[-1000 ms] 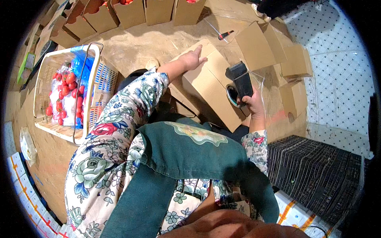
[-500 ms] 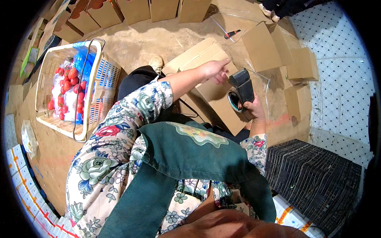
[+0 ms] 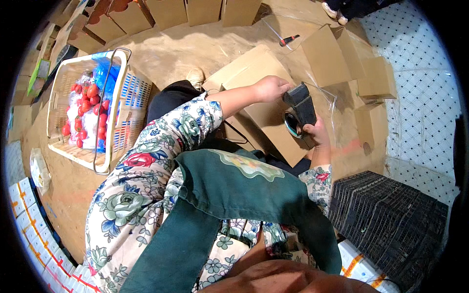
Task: The person sits on the floor and uses a handheld tape dispenser to seal cardboard boxes. They fold the flaps of the boxes and apply tape to the seams to close them securely. The person handles multiple boxes in succession, moving them aside after sealing.
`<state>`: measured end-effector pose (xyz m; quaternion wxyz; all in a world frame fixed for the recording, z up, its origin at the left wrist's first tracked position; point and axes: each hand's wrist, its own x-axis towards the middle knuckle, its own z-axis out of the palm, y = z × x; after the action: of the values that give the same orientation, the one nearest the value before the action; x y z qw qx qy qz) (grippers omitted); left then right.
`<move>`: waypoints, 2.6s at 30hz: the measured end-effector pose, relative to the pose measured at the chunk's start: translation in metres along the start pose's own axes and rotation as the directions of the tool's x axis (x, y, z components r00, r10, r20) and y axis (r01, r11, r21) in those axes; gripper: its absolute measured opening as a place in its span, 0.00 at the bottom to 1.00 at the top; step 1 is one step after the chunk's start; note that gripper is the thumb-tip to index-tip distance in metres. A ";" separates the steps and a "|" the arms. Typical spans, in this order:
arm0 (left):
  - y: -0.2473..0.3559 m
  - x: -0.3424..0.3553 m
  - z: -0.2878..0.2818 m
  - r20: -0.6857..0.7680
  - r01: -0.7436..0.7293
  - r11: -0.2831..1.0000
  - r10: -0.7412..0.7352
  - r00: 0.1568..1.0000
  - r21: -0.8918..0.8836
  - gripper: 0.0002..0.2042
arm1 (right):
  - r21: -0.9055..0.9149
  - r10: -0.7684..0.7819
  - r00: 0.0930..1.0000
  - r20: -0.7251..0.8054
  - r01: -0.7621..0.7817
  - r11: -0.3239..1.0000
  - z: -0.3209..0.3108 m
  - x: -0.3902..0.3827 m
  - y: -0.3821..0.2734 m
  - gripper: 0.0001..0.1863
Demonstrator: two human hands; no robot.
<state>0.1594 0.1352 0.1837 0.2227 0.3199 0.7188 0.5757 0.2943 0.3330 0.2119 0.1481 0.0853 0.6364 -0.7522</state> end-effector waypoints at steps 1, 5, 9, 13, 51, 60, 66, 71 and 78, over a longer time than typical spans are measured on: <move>0.004 -0.001 -0.006 0.036 0.020 0.990 -0.025 0.999 0.137 0.15 | -0.003 0.001 1.000 -0.021 -0.001 1.000 0.002 0.000 -0.001 0.32; -0.034 0.010 -0.061 0.190 -0.194 0.689 0.084 0.978 0.699 0.15 | -0.081 0.048 0.997 -0.061 -0.053 0.995 -0.005 -0.005 -0.006 0.32; -0.023 -0.016 -0.197 -0.243 0.297 0.847 -0.206 0.948 0.441 0.21 | -0.238 0.031 0.996 -0.080 -0.050 0.970 -0.014 -0.025 -0.014 0.31; -0.058 -0.017 -0.217 -0.224 0.427 0.845 -0.370 0.902 0.322 0.24 | -0.319 0.045 0.996 -0.074 -0.067 0.945 0.006 -0.015 -0.029 0.28; 0.008 0.034 -0.065 0.148 0.679 0.733 -0.676 0.722 0.037 0.44 | -0.607 0.074 0.994 -0.081 -0.108 0.788 0.008 -0.023 -0.035 0.24; -0.027 0.037 -0.050 -0.382 0.588 0.645 -0.447 0.809 0.489 0.39 | -0.676 0.031 0.997 -0.076 -0.075 0.733 0.006 -0.027 -0.050 0.26; -0.033 0.040 -0.052 -0.364 0.498 0.719 -0.352 0.862 0.485 0.40 | -0.660 0.011 0.992 -0.128 -0.094 0.746 -0.005 -0.055 -0.034 0.26; -0.061 0.051 -0.069 -0.165 0.516 0.758 -0.494 0.853 0.398 0.39 | -0.573 -0.082 0.991 -0.107 0.006 0.819 -0.004 -0.060 -0.018 0.27; -0.063 0.055 -0.073 -0.100 0.582 0.708 -0.597 0.796 0.399 0.35 | -0.645 -0.068 0.991 -0.111 -0.019 0.764 0.018 -0.068 -0.069 0.25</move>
<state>0.0579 0.1160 0.1430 0.3353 0.1235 0.8830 0.3043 0.3369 0.3328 0.3009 0.1176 0.0688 0.8652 -0.4826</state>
